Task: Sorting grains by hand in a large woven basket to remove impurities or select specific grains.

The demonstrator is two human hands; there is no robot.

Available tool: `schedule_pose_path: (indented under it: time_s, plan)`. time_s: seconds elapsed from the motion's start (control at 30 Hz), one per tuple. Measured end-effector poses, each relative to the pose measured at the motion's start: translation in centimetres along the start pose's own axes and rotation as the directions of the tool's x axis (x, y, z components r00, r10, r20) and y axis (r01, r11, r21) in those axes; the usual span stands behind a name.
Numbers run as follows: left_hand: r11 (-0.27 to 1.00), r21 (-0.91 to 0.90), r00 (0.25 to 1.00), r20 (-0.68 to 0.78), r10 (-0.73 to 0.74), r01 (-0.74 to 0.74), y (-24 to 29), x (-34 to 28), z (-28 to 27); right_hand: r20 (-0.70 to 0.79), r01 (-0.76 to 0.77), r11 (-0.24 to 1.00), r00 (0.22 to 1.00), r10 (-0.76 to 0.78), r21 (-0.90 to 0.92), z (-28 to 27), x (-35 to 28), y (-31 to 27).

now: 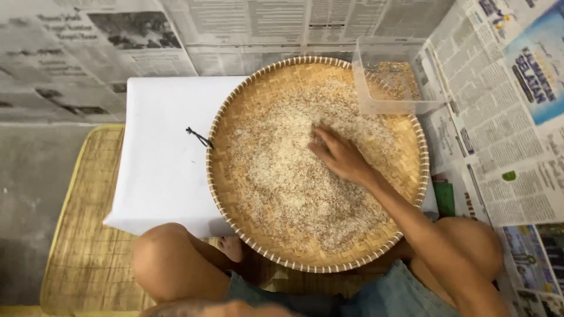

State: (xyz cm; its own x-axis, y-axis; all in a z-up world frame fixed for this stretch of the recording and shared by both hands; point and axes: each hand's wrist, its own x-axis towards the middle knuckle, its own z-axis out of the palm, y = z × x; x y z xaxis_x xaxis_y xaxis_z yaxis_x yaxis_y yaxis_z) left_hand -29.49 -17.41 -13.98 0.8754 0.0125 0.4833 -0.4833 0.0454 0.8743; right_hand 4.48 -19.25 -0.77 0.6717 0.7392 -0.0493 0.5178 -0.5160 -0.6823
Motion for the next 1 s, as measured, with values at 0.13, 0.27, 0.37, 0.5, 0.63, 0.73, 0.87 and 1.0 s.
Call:
schedule_pose_path:
  time_s: [0.13,0.27,0.37,0.5,0.63,0.73,0.87,1.0]
  plan:
    - [0.992,-0.104,0.997,-0.036,-0.075,0.071,22.5,21.3,-13.0,-0.015,0.173,0.983,0.985,-0.174,-0.069,0.8,-1.6,0.2]
    - [0.791,0.592,0.909,-0.226,0.35,-0.157,12.7,27.3,-16.1,-0.052,0.122,0.986,0.99,-0.128,-0.117,-0.4,-2.6,-1.3]
    - [0.797,0.599,0.961,-0.257,0.1,0.077,4.7,26.8,-18.7,-0.047,0.092,0.995,0.995,-0.093,-0.036,-1.0,-2.7,-0.8]
    - [0.206,0.812,0.756,-0.372,-0.538,0.546,-0.1,24.4,-17.2,-0.096,0.16,0.985,0.982,-0.165,-0.062,-0.2,-2.6,2.3]
    - [0.535,0.748,0.896,-0.181,-0.405,0.392,-7.0,23.1,-15.1,-0.152,0.163,0.986,0.975,-0.164,-0.021,-0.2,-2.5,2.7]
    - [0.844,0.501,0.974,0.013,-0.225,0.189,1.0,25.5,-12.0,-0.163,0.204,0.978,0.965,-0.207,-0.036,0.1,-2.3,4.5]
    - [0.763,0.635,0.982,0.038,-0.186,0.12,1.4,27.1,-11.5,-0.217,0.179,0.984,0.959,-0.18,-0.023,0.2,-2.9,3.4]
    - [0.754,0.62,0.975,-0.176,-0.133,0.215,0.5,28.3,-14.7,-0.277,0.231,0.921,0.906,-0.322,-0.315,2.3,-3.8,-0.6]
